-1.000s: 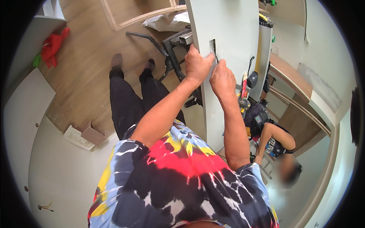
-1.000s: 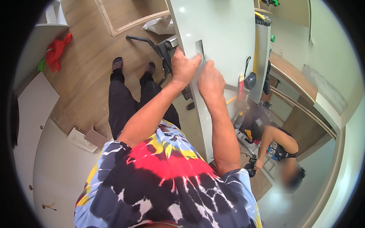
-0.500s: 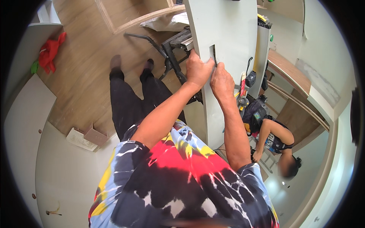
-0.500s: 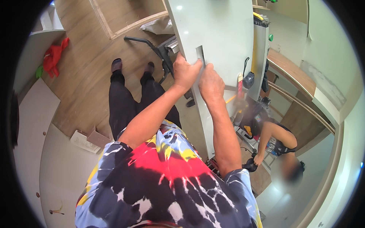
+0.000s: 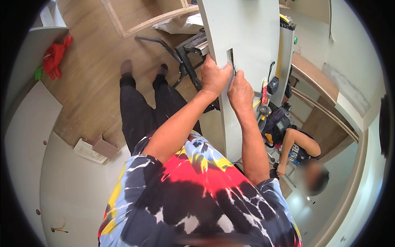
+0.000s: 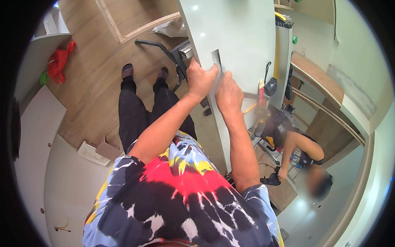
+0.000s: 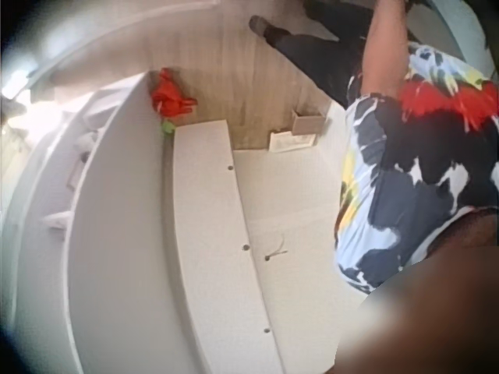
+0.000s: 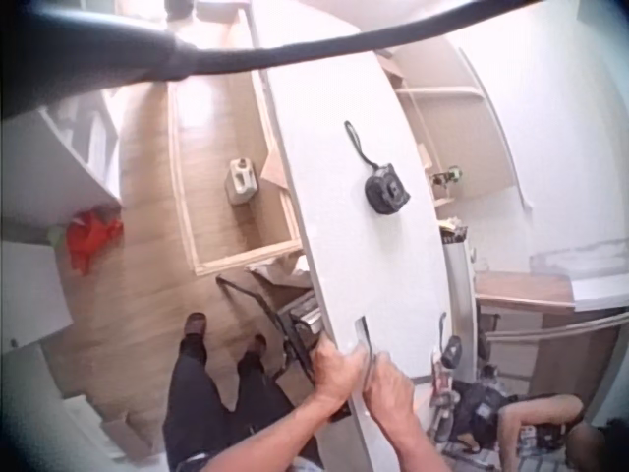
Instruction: The person uses a utility knife to score and cut a white laminate sheet placed on a workbench. They repeatedly score along a straight line, then snap the sheet to separate a strip. The person continues to score and remove additional strips from the sheet.
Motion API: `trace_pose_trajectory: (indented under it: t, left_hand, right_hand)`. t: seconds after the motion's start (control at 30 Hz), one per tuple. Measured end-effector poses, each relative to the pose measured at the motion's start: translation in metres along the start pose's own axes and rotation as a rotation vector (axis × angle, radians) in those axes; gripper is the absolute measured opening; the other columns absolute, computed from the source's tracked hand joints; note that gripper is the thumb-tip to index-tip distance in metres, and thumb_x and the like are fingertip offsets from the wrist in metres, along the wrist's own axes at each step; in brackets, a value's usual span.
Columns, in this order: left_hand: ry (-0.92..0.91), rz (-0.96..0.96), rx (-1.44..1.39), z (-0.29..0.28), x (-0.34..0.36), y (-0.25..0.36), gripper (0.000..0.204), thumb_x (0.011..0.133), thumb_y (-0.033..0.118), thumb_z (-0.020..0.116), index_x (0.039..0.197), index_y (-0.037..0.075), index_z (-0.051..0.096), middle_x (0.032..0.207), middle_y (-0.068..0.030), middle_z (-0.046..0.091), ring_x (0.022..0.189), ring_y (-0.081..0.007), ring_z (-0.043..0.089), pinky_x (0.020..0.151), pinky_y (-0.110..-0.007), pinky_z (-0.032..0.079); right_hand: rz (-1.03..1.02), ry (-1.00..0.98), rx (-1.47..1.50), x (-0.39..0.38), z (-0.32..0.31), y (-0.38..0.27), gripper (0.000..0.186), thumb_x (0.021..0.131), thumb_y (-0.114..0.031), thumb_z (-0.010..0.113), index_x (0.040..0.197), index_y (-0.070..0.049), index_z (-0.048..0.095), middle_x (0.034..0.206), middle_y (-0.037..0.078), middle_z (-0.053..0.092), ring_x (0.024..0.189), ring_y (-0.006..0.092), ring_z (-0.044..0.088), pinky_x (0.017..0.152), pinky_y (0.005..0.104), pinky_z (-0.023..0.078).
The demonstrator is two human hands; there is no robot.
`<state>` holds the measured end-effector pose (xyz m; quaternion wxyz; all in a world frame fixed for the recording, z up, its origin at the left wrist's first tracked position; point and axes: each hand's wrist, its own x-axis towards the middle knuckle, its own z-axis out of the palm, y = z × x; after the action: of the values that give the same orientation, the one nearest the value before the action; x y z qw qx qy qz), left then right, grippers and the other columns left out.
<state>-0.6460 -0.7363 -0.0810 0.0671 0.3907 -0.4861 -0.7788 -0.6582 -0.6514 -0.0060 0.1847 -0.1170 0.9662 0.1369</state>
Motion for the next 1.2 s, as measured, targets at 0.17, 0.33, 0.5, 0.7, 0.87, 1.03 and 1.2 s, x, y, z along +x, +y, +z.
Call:
trace_pose_trajectory:
  t: [0.17,0.33,0.5,0.7,0.87,1.03,1.2]
  left_hand:
    - [0.022,0.033,0.025,0.001,-0.001,0.000,0.040,0.077,0.013,0.074,0.108,-0.005,0.060,0.096,-0.0234,0.072,0.089,-0.0411,0.072,0.081,-0.046,0.057]
    - [0.022,0.070,0.028,0.000,-0.001,0.001,0.039,0.077,0.013,0.074,0.108,-0.005,0.060,0.096,-0.0230,0.072,0.089,-0.0415,0.072,0.082,-0.047,0.057]
    - [0.018,0.053,0.042,0.000,0.000,0.004,0.037,0.077,0.012,0.074,0.107,-0.005,0.060,0.097,-0.0232,0.072,0.091,-0.0414,0.072,0.083,-0.047,0.056]
    - [0.035,0.080,0.036,0.001,0.000,-0.001,0.038,0.076,0.012,0.074,0.107,-0.004,0.060,0.097,-0.0230,0.072,0.091,-0.0409,0.072,0.082,-0.046,0.057]
    - [0.031,0.086,0.087,0.000,-0.002,0.000,0.038,0.076,0.012,0.075,0.107,-0.004,0.060,0.097,-0.0227,0.072,0.090,-0.0402,0.073,0.081,-0.046,0.057]
    - [0.054,0.100,0.059,0.000,-0.001,0.001,0.040,0.075,0.013,0.075,0.108,-0.004,0.061,0.097,-0.0230,0.072,0.090,-0.0415,0.072,0.083,-0.046,0.057]
    - [0.061,0.127,0.044,0.002,-0.001,-0.004,0.039,0.076,0.012,0.074,0.108,-0.004,0.060,0.098,-0.0238,0.072,0.091,-0.0420,0.072,0.084,-0.046,0.057]
  right_hand:
    - [-0.032,-0.031,0.025,0.008,0.000,0.005,0.019,0.102,-0.018,0.052,0.101,0.000,0.047,0.079,0.031,0.067,0.079,0.0531,0.066,0.072,0.0630,0.050]
    - [-0.062,-0.002,0.027,0.003,0.001,0.010,0.019,0.102,-0.018,0.052,0.101,0.001,0.047,0.079,0.030,0.067,0.080,0.0531,0.066,0.072,0.0628,0.051]
    - [-0.046,0.028,0.014,-0.005,0.003,0.008,0.019,0.102,-0.018,0.052,0.100,0.000,0.047,0.079,0.030,0.067,0.079,0.0528,0.066,0.072,0.0625,0.051]
    - [-0.045,-0.009,0.012,-0.002,0.005,0.011,0.018,0.102,-0.017,0.051,0.101,0.000,0.047,0.079,0.030,0.067,0.080,0.0527,0.067,0.072,0.0623,0.051]
    - [-0.059,-0.014,0.034,0.000,0.003,0.012,0.018,0.102,-0.018,0.052,0.101,0.000,0.047,0.079,0.031,0.066,0.080,0.0534,0.066,0.073,0.0631,0.051]
    - [-0.055,0.007,0.027,-0.009,0.004,0.014,0.020,0.102,-0.019,0.052,0.101,0.000,0.047,0.081,0.030,0.067,0.080,0.0526,0.067,0.073,0.0632,0.051]
    - [-0.040,-0.011,0.025,-0.006,0.010,0.016,0.019,0.102,-0.019,0.052,0.102,0.000,0.047,0.083,0.031,0.068,0.081,0.0527,0.067,0.073,0.0630,0.051]
